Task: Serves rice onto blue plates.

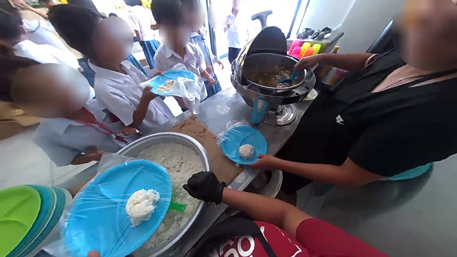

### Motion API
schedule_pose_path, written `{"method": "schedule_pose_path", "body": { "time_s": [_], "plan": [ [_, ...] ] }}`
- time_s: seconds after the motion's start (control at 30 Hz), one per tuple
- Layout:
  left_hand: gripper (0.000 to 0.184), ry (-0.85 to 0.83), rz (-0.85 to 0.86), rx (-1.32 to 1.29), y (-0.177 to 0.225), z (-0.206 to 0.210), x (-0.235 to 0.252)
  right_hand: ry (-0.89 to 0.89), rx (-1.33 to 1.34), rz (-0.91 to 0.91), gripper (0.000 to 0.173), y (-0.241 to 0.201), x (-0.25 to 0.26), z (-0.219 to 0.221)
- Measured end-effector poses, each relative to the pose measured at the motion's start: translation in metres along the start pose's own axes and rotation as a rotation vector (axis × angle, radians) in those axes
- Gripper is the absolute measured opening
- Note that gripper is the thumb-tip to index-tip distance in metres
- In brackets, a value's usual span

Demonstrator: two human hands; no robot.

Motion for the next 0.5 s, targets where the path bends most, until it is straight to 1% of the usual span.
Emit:
{"method": "schedule_pose_path", "body": {
  "time_s": [0.07,0.17,0.23,0.3,0.4,0.43,0.5],
  "plan": [
    [0.043,0.011,-0.078,-0.024,0.007,0.011,-0.005,0.037,-0.027,-0.015,0.032,0.0,0.0,-0.001],
    [0.04,0.034,-0.097,-0.001,0.015,0.016,-0.01,0.037,-0.056,0.005,0.037,-0.001,0.001,-0.002],
    [0.039,0.039,-0.109,-0.016,0.015,0.017,-0.009,-0.068,-0.021,0.107,0.042,0.001,0.006,-0.004],
    [0.039,0.003,-0.179,-0.064,0.016,0.02,-0.009,-0.229,0.159,0.289,0.041,0.003,0.01,-0.009],
    [0.038,-0.04,-0.304,-0.161,0.014,0.021,-0.007,-0.285,0.601,0.58,0.033,-0.007,-0.003,-0.013],
    [0.038,-0.041,-0.347,-0.192,0.013,0.019,-0.006,-0.32,0.729,0.654,0.033,-0.015,-0.012,-0.013],
    [0.039,-0.043,-0.417,-0.235,0.012,0.019,-0.006,-0.442,0.907,0.716,0.037,-0.034,-0.032,-0.011]
  ]
}}
Point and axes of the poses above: each hand's wrist, its own x-axis towards the middle knuckle, its own z-axis out of the palm, y = z × x, the point moved 6 cm from there along x, towards the middle knuckle, and after that the axes turned 8 degrees about -x, right-handed, at the moved point
